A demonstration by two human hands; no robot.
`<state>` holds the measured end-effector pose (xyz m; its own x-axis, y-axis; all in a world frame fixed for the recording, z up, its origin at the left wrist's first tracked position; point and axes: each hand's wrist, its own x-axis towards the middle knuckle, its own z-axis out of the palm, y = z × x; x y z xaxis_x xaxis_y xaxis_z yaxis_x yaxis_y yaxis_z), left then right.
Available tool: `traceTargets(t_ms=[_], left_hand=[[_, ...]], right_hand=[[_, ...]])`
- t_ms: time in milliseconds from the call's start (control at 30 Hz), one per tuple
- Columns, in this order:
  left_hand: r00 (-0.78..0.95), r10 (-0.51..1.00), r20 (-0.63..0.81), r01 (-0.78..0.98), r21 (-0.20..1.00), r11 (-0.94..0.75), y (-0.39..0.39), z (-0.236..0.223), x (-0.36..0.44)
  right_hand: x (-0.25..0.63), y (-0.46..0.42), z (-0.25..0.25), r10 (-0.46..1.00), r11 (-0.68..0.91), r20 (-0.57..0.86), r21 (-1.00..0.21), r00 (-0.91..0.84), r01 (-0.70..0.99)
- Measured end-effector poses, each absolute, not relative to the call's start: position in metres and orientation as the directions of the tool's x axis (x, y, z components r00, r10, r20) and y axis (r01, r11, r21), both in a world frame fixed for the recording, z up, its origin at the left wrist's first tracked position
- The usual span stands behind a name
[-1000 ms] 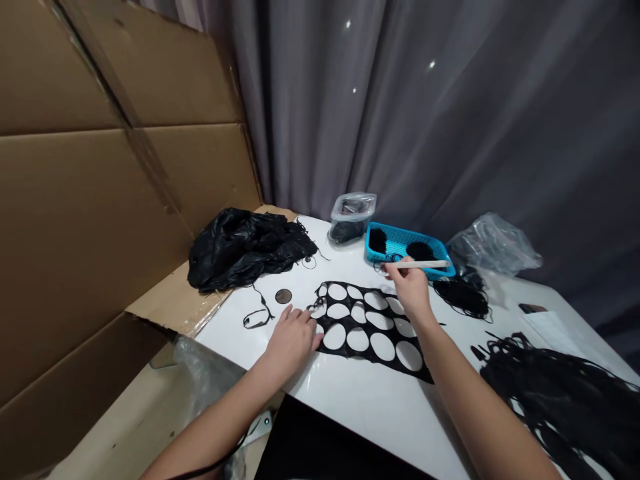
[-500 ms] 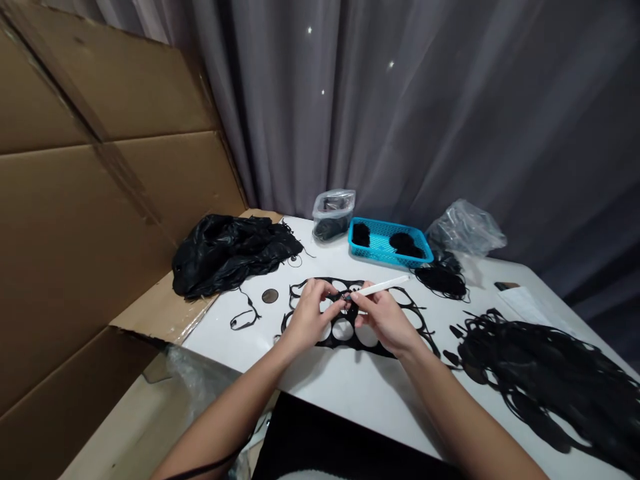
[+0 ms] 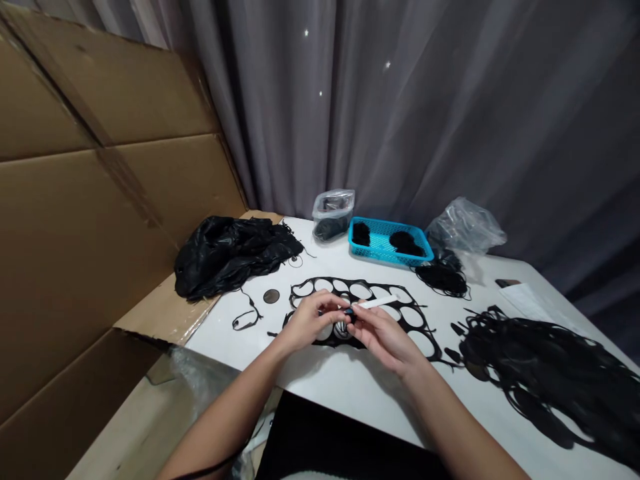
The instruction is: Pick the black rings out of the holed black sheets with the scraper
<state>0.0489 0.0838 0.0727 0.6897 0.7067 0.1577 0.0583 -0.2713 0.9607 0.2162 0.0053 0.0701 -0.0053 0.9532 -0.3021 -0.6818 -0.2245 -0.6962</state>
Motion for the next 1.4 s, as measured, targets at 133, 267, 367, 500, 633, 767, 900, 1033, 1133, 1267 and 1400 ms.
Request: traceTargets(t_ms=[133, 267, 367, 500, 633, 767, 900, 1033, 1133, 1267, 1400], left_hand=[[0.781, 0.621, 0.059, 0.034, 0.990, -0.137, 0.089, 0.074, 0.046], [0.773, 0.633, 0.032, 0.032, 0.996, -0.089, 0.092, 0.074, 0.043], [0.695, 0.717, 0.045, 0.033, 0.995, -0.094, 0.094, 0.071, 0.041], [0.660, 0.750, 0.056, 0.047, 0.992, -0.116, 0.096, 0.063, 0.040], [0.602, 0.794, 0.082, 0.122, 0.974, -0.193, 0.098, 0.057, 0.027], [0.444, 0.882, 0.159, 0.280, 0.910, -0.305, 0.089, 0.052, -0.005], [0.493, 0.825, 0.277, 0.601, 0.577, -0.553, 0.057, 0.033, -0.030], [0.573, 0.748, 0.335, 0.678, 0.320, -0.662, 0.022, 0.006, -0.034], [0.560, 0.742, 0.369, 0.696, 0.277, -0.663, 0.010, -0.006, -0.034], [0.551, 0.746, 0.374, 0.699, 0.282, -0.657, 0.007, -0.011, -0.035], [0.553, 0.744, 0.375, 0.702, 0.270, -0.659, 0.006, -0.012, -0.035]], right_hand=[[0.217, -0.001, 0.069, 0.958, -0.250, -0.282, -0.733, -0.052, -0.633], [0.217, -0.006, 0.064, 0.955, -0.283, -0.272, -0.719, -0.117, -0.635], [0.216, -0.008, 0.063, 0.935, -0.345, -0.302, -0.652, -0.186, -0.675], [0.214, -0.010, 0.064, 0.924, -0.379, -0.292, -0.599, -0.248, -0.705], [0.214, -0.006, 0.063, 0.934, -0.337, -0.294, -0.544, -0.202, -0.768], [0.211, 0.005, 0.058, 0.954, -0.224, -0.298, -0.645, -0.030, -0.730], [0.194, 0.024, 0.045, 0.982, -0.148, -0.180, -0.922, 0.059, -0.357], [0.171, 0.038, 0.030, 0.996, -0.006, -0.020, -0.989, -0.091, 0.151], [0.162, 0.039, 0.023, 0.981, 0.070, 0.004, -0.939, -0.193, 0.336], [0.160, 0.035, 0.019, 0.972, 0.139, 0.046, -0.904, -0.231, 0.404], [0.160, 0.035, 0.017, 0.969, 0.164, 0.068, -0.895, -0.236, 0.415]])
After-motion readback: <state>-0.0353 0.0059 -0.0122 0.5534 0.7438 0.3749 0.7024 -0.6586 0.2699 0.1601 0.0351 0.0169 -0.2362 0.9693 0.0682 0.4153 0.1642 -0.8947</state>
